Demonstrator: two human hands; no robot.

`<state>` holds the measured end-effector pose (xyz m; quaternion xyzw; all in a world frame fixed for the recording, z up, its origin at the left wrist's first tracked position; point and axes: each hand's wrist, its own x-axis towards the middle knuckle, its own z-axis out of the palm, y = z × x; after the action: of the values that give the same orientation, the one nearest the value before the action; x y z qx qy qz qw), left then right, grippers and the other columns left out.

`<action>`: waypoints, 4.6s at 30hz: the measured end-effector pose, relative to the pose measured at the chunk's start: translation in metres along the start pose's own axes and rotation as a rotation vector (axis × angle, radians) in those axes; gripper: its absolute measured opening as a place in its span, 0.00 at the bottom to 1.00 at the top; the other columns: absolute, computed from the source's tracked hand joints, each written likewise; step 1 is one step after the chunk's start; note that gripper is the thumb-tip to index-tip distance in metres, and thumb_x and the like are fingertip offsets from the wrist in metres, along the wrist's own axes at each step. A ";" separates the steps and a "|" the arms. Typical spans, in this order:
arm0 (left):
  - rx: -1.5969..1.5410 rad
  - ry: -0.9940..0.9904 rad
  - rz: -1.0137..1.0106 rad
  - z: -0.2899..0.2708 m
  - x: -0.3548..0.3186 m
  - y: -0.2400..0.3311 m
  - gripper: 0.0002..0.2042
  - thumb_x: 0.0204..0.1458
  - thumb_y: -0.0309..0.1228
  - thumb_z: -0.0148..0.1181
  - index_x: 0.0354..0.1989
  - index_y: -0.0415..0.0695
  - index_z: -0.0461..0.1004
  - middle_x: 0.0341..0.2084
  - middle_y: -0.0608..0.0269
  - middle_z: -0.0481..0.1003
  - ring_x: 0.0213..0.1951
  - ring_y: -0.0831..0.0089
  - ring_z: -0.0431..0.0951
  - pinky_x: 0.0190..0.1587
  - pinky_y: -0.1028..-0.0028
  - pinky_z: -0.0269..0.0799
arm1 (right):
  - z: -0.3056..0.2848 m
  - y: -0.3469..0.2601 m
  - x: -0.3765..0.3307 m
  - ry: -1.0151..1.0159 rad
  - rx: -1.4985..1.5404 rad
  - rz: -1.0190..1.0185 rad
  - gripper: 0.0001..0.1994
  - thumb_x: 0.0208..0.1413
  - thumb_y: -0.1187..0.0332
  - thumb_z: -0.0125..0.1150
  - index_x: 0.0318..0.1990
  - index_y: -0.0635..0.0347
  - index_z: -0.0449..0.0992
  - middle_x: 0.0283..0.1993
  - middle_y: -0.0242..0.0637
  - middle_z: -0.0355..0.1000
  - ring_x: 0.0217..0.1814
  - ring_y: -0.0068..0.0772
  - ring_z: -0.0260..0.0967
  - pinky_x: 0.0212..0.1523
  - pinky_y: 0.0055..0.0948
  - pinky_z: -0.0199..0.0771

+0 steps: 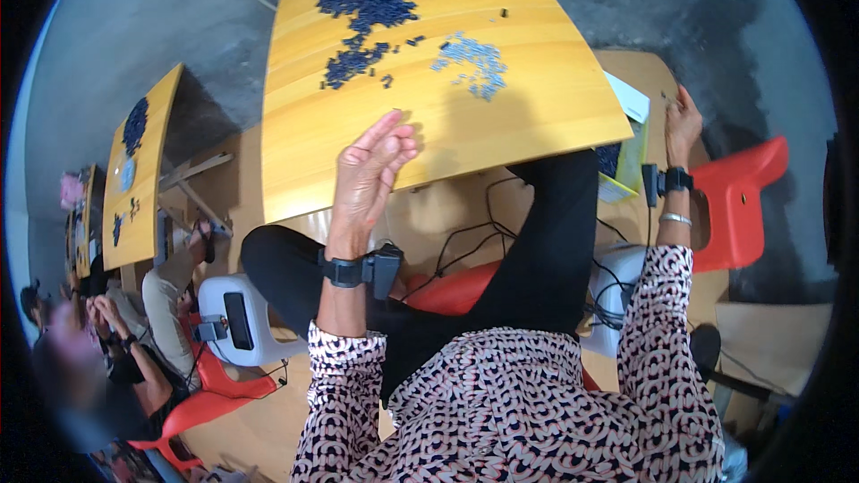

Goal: Manually assembling small blue and grey plastic components at a table.

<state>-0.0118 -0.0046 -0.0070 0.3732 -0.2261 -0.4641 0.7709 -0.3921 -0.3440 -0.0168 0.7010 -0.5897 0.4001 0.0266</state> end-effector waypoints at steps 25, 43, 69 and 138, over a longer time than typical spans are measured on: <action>-0.109 0.109 -0.067 -0.009 -0.001 0.011 0.14 0.55 0.26 0.50 0.48 0.33 0.67 0.35 0.59 0.74 0.33 0.77 0.73 0.39 0.79 0.72 | 0.095 -0.334 -0.031 -0.781 0.450 -0.639 0.09 0.43 0.76 0.52 0.31 0.70 0.76 0.27 0.52 0.73 0.32 0.42 0.73 0.36 0.33 0.70; -0.075 0.129 -0.036 -0.012 -0.007 0.026 0.14 0.55 0.28 0.51 0.48 0.35 0.68 0.33 0.63 0.74 0.32 0.79 0.71 0.38 0.80 0.69 | 0.142 -0.356 -0.041 -0.821 0.238 -0.875 0.08 0.43 0.76 0.53 0.31 0.67 0.76 0.30 0.51 0.73 0.34 0.50 0.70 0.37 0.39 0.70; 0.010 0.177 0.090 -0.008 0.000 0.019 0.13 0.53 0.24 0.53 0.48 0.36 0.69 0.36 0.62 0.73 0.32 0.78 0.72 0.38 0.79 0.69 | 0.022 -0.348 -0.130 -1.212 1.140 -0.320 0.11 0.47 0.76 0.61 0.41 0.66 0.74 0.33 0.31 0.75 0.34 0.14 0.70 0.34 0.14 0.70; -0.090 0.066 -0.042 -0.012 -0.002 0.019 0.10 0.54 0.23 0.51 0.44 0.34 0.68 0.30 0.63 0.71 0.30 0.80 0.69 0.34 0.82 0.67 | 0.058 -0.290 -0.051 -0.917 0.319 -0.760 0.07 0.48 0.75 0.53 0.30 0.71 0.75 0.28 0.52 0.72 0.29 0.44 0.70 0.34 0.35 0.68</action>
<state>0.0063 0.0075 0.0007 0.3578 -0.1714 -0.4772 0.7842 -0.1149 -0.2442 0.0397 0.9581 -0.1831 0.1037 -0.1942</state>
